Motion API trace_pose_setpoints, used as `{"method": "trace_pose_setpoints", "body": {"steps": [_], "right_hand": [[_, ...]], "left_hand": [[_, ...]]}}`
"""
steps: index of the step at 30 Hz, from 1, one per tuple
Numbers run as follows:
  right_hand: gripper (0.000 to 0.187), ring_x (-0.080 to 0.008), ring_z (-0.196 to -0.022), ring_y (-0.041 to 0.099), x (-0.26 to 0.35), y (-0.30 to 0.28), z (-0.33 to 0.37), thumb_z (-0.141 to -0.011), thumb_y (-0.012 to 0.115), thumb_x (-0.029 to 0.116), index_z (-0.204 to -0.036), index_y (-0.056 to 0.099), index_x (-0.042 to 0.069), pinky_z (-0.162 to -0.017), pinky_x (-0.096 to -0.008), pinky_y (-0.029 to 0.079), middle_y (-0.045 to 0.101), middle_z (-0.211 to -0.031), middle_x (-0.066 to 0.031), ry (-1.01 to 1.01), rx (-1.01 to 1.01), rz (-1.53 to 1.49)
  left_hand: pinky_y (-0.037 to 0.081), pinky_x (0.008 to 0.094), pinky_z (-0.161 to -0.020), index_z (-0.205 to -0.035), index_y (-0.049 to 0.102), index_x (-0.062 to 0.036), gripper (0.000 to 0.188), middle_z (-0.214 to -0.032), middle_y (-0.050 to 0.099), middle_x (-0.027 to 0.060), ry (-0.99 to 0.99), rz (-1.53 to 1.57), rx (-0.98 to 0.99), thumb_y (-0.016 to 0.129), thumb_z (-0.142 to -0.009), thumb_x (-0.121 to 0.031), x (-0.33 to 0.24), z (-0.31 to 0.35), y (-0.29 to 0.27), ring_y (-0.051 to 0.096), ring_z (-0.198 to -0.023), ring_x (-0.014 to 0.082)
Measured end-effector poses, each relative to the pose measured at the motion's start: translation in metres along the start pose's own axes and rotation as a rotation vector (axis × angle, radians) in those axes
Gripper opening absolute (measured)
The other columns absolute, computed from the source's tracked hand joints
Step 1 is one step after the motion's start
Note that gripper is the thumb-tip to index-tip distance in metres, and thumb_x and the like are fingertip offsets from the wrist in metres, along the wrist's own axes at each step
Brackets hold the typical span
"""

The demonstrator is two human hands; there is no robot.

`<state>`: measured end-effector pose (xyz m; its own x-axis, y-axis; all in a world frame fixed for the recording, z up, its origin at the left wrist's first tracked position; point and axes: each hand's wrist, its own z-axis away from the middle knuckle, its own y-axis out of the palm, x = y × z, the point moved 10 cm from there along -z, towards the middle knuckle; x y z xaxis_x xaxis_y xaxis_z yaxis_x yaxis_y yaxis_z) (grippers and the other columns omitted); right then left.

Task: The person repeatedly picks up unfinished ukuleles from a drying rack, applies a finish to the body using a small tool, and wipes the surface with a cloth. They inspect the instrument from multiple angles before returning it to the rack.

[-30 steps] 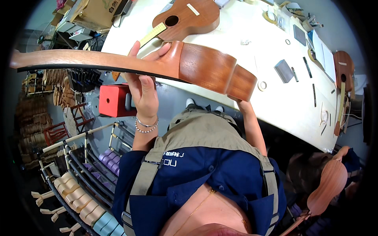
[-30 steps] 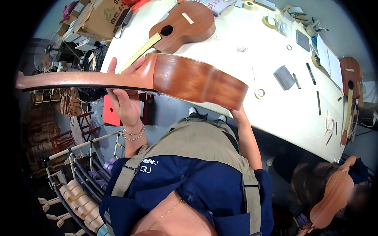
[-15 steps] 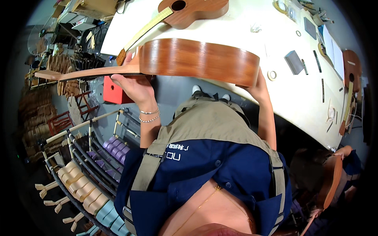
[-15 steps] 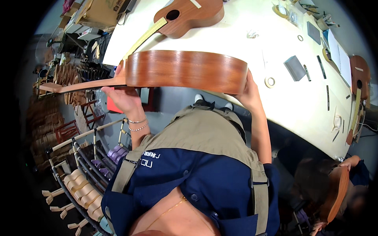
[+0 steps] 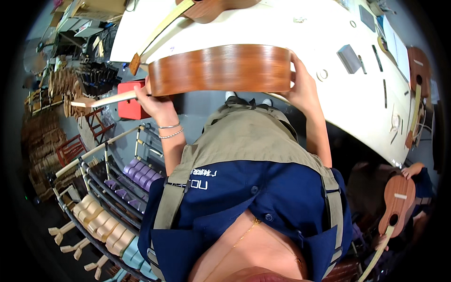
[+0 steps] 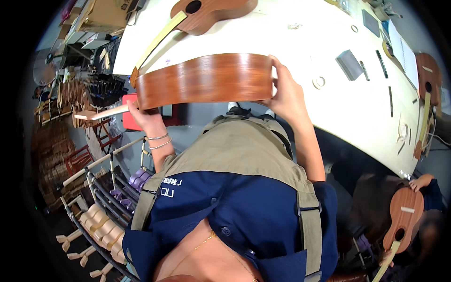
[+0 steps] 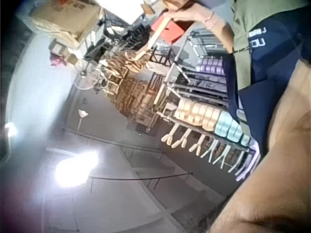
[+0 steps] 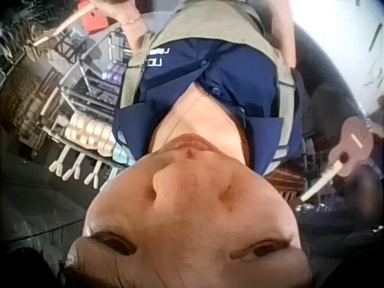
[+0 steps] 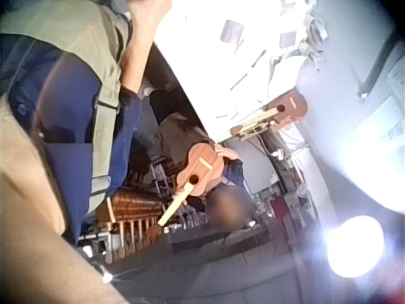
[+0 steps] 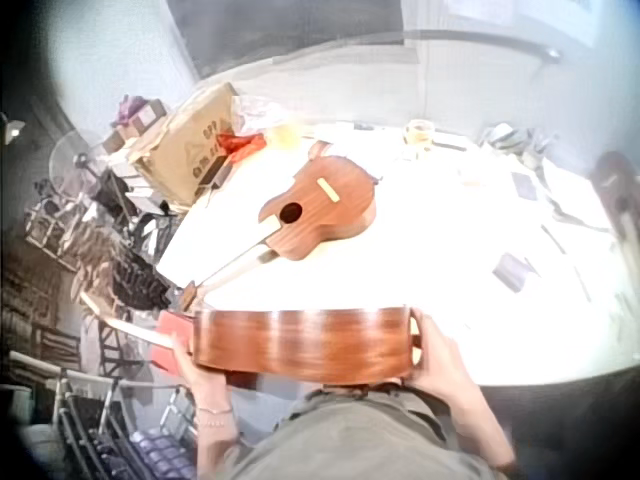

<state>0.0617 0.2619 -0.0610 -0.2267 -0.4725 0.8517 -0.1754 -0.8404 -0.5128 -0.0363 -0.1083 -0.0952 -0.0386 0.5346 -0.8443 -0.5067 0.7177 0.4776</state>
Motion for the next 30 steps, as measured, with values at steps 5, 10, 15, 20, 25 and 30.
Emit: {"method": "trace_pose_setpoints", "body": {"steps": [5,10,15,20,25,30], "right_hand": [[0.098,-0.0278,-0.115,0.038,0.07,-0.007,0.013,-0.047,0.08,0.03,-0.129,0.031,0.008,-0.095,-0.0371,0.033,0.043,-0.121,-0.0128,-0.44,-0.083,0.04],[0.097,-0.0284,-0.112,0.04,0.087,0.013,0.012,-0.05,0.078,0.036,-0.129,0.031,0.007,-0.095,-0.036,0.032,0.041,-0.123,-0.0139,-0.577,0.05,-0.285],[0.096,-0.0266,-0.116,0.038,0.099,0.016,0.016,-0.05,0.079,0.034,-0.129,0.032,0.006,-0.096,-0.0377,0.032,0.041,-0.125,-0.0134,-0.643,0.073,-0.264],[0.077,-0.0293,-0.112,0.04,0.103,0.015,0.021,-0.056,0.076,0.028,-0.123,0.042,0.009,-0.092,-0.0369,0.034,0.04,-0.124,-0.0141,-0.775,0.055,-0.276],[0.061,-0.0311,-0.117,0.036,0.09,0.018,0.017,-0.059,0.074,0.026,-0.115,0.052,0.014,-0.093,-0.0395,0.034,0.037,-0.127,-0.015,-0.756,0.063,-0.409],[0.063,-0.0312,-0.122,0.03,0.085,0.018,0.018,-0.057,0.075,0.022,-0.115,0.051,0.014,-0.097,-0.0408,0.03,0.035,-0.129,-0.0162,-0.78,0.085,-0.491]], "left_hand": [[0.042,0.0428,-0.089,-0.109,0.045,0.001,0.041,-0.111,0.05,0.0159,-0.207,0.074,0.281,0.039,-0.086,-0.032,0.051,-0.029,-0.026,0.049,-0.104,0.0298],[0.041,0.0425,-0.09,-0.111,0.044,0.0008,0.04,-0.11,0.051,0.0153,-0.393,0.206,0.431,0.04,-0.086,-0.031,0.088,-0.004,-0.029,0.049,-0.103,0.029],[0.041,0.0423,-0.09,-0.112,0.043,0.0005,0.04,-0.108,0.051,0.0148,-0.469,0.238,0.404,0.042,-0.086,-0.03,0.095,0.009,-0.033,0.05,-0.102,0.0281],[0.04,0.042,-0.091,-0.113,0.043,0.0003,0.04,-0.107,0.051,0.0142,-0.474,0.229,0.368,0.043,-0.085,-0.029,0.09,0.009,-0.039,0.05,-0.101,0.0273],[0.04,0.0418,-0.091,-0.114,0.042,0.0,0.041,-0.106,0.052,0.0136,-0.473,0.214,0.338,0.045,-0.085,-0.029,0.081,0.004,-0.042,0.051,-0.1,0.0265],[0.04,0.0415,-0.092,-0.115,0.041,-0.0002,0.041,-0.105,0.052,0.013,-0.464,0.196,0.317,0.046,-0.085,-0.028,0.072,-0.003,-0.041,0.051,-0.099,0.0256]]}}
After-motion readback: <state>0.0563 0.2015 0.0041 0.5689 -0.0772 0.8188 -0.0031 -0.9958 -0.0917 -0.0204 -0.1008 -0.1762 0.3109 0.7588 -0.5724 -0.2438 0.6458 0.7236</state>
